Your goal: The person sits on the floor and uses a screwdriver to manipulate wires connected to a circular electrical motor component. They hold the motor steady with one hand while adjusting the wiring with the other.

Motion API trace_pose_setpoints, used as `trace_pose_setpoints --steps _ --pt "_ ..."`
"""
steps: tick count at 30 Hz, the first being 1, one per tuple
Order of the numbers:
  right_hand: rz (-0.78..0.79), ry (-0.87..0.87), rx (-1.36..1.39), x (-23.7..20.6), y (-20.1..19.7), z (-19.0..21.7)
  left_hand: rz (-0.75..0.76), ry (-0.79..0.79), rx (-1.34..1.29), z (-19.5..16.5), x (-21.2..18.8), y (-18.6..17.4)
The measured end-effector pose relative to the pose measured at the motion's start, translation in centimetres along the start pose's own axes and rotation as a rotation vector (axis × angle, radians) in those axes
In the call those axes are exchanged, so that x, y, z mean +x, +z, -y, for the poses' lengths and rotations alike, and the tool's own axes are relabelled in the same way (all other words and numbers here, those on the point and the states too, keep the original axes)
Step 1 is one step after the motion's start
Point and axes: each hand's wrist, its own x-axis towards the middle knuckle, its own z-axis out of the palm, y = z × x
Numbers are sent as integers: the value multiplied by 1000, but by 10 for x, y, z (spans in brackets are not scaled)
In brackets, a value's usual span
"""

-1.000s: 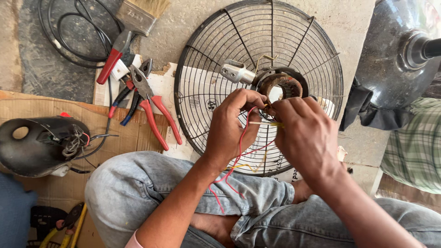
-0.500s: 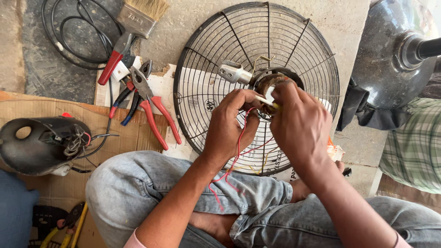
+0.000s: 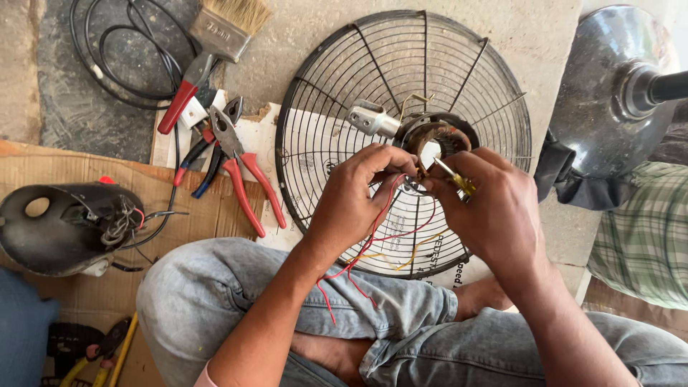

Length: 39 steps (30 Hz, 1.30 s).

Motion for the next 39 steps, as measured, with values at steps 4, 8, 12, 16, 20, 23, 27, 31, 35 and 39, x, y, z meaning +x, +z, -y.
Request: trace_pose_setpoints --steps 4,8,12,16,20,23,27,31,35,39 --pt "-4 -135 -29 -1 1 -6 32 -82 -34 -2 1 -1" --pt "24 -326 -133 0 1 -12 29 -35 28 -4 2 -1" --pt "1 -338 -167 -3 9 -17 24 -17 59 -3 1 -1" --pt "-50 -317 -154 -7 20 -23 -1 41 71 0 -1 1" --pt "-125 -358 -191 -6 27 -22 17 68 168 2 0 3" --pt "-124 -329 -226 -6 26 -15 32 62 159 1 -2 3" --pt "81 -18 -22 -9 0 -11 4 148 200 2 -1 4" --pt "158 93 61 -7 -29 -17 -61 165 358 1 -4 13" --pt "245 214 70 -7 -39 -16 -116 243 539 0 -4 24" --pt "308 389 170 -7 -43 -11 -91 336 646 4 -4 28"
